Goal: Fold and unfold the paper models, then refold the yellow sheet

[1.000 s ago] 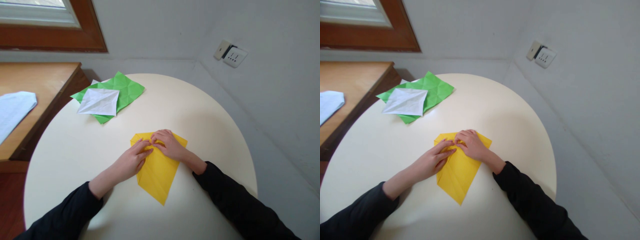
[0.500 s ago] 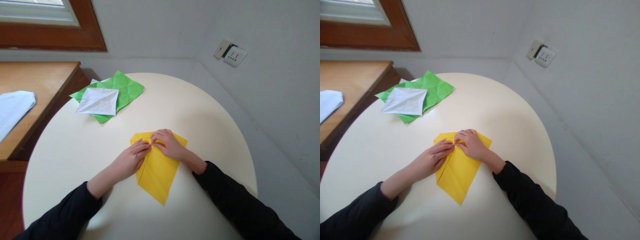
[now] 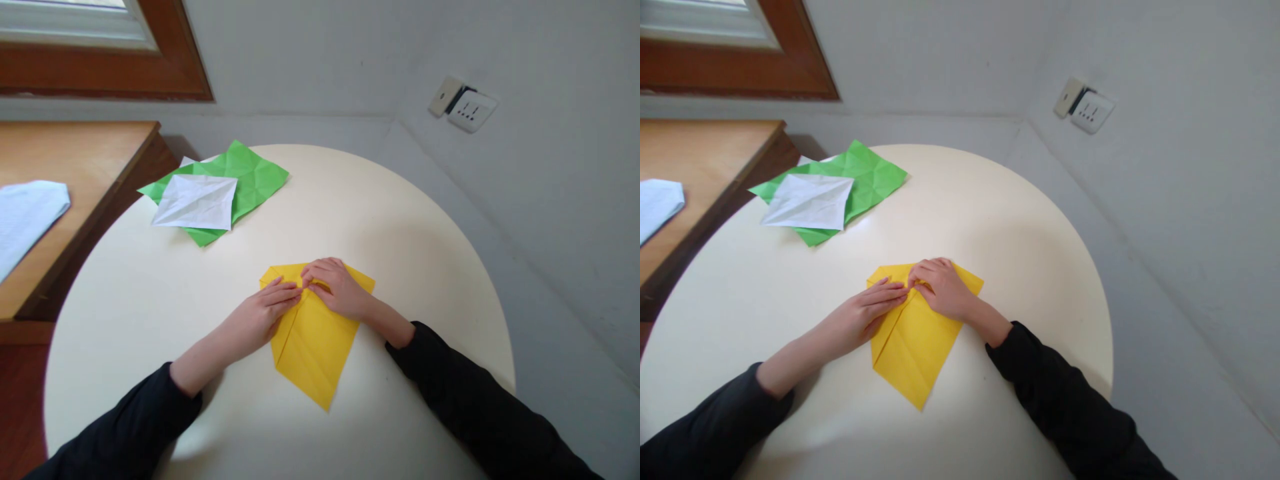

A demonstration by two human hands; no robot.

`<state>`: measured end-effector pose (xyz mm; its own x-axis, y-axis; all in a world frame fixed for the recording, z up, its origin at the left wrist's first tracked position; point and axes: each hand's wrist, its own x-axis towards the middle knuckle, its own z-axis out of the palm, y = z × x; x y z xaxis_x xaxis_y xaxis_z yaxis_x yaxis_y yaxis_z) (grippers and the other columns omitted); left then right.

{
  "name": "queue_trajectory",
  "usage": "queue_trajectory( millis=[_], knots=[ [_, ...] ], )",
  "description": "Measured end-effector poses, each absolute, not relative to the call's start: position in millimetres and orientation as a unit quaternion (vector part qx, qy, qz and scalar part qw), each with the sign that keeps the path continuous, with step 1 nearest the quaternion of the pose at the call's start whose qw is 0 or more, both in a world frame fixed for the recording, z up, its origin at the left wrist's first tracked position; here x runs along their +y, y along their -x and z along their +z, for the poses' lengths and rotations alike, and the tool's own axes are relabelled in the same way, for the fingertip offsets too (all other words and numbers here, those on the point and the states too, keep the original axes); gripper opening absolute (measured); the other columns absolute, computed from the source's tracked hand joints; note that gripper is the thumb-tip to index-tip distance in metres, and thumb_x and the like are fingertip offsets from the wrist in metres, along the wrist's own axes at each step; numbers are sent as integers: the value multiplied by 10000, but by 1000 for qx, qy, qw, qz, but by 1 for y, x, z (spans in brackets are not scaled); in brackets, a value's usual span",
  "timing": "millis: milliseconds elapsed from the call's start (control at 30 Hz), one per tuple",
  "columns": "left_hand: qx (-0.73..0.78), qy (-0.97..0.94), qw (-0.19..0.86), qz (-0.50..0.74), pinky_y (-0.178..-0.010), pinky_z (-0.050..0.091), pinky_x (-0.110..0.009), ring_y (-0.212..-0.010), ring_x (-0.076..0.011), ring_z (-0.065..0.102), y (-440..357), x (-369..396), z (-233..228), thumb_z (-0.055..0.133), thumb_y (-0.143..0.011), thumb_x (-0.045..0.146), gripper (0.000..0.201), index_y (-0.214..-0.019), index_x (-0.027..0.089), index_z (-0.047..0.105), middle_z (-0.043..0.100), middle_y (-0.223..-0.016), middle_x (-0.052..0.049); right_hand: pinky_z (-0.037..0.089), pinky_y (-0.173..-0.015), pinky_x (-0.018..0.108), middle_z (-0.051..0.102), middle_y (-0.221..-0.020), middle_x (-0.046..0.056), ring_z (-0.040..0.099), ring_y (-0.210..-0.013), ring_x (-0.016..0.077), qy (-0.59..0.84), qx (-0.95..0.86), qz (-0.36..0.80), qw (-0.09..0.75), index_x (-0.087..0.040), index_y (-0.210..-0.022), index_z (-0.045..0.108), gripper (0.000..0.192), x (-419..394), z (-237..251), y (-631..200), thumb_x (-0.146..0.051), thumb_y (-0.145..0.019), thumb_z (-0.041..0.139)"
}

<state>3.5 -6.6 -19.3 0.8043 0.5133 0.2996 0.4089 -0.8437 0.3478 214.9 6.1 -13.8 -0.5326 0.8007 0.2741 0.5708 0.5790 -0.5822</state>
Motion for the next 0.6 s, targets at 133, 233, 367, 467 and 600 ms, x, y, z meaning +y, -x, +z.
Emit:
queue_trajectory(
  millis=[133,233,367,467,600],
  knots=[
    [246,-940,147,186,-1059,380,-401,-1160,-173,541,-2,-5,-18,383,-829,58,401,-1177,162,553,613,-1213,-94,329,-860,339,653,-931,15,566,-933,170,405,-847,218,266,-214,-806,551,197,6,-13,-215,-25,-795,499],
    [242,-942,149,178,-1086,334,-411,-1169,-169,533,0,-4,-19,406,-818,59,409,-1187,168,546,606,-1227,-87,329,-863,341,653,-934,15,564,-936,171,405,-847,220,265,-215,-804,549,203,6,-13,-215,-20,-793,492],
    [250,-947,128,154,-1134,157,-500,-1224,-184,482,3,-4,-23,415,-813,45,447,-1223,188,523,592,-1249,-77,330,-864,345,651,-938,17,564,-937,173,405,-846,225,265,-217,-798,544,205,6,-13,-216,-21,-789,486],
    [252,-951,112,141,-1138,97,-511,-1262,-185,437,5,-3,-25,406,-816,33,472,-1249,194,502,580,-1265,-75,330,-867,347,650,-941,19,561,-945,175,405,-846,226,263,-217,-797,542,205,6,-13,-216,-22,-792,481],
    [234,-957,109,131,-1134,121,-511,-1283,-191,409,6,-2,-24,414,-818,42,477,-1273,168,474,556,-1288,-100,330,-865,345,649,-939,21,558,-944,173,404,-848,221,264,-212,-798,542,201,6,-14,-216,-20,-792,484]
  ],
)
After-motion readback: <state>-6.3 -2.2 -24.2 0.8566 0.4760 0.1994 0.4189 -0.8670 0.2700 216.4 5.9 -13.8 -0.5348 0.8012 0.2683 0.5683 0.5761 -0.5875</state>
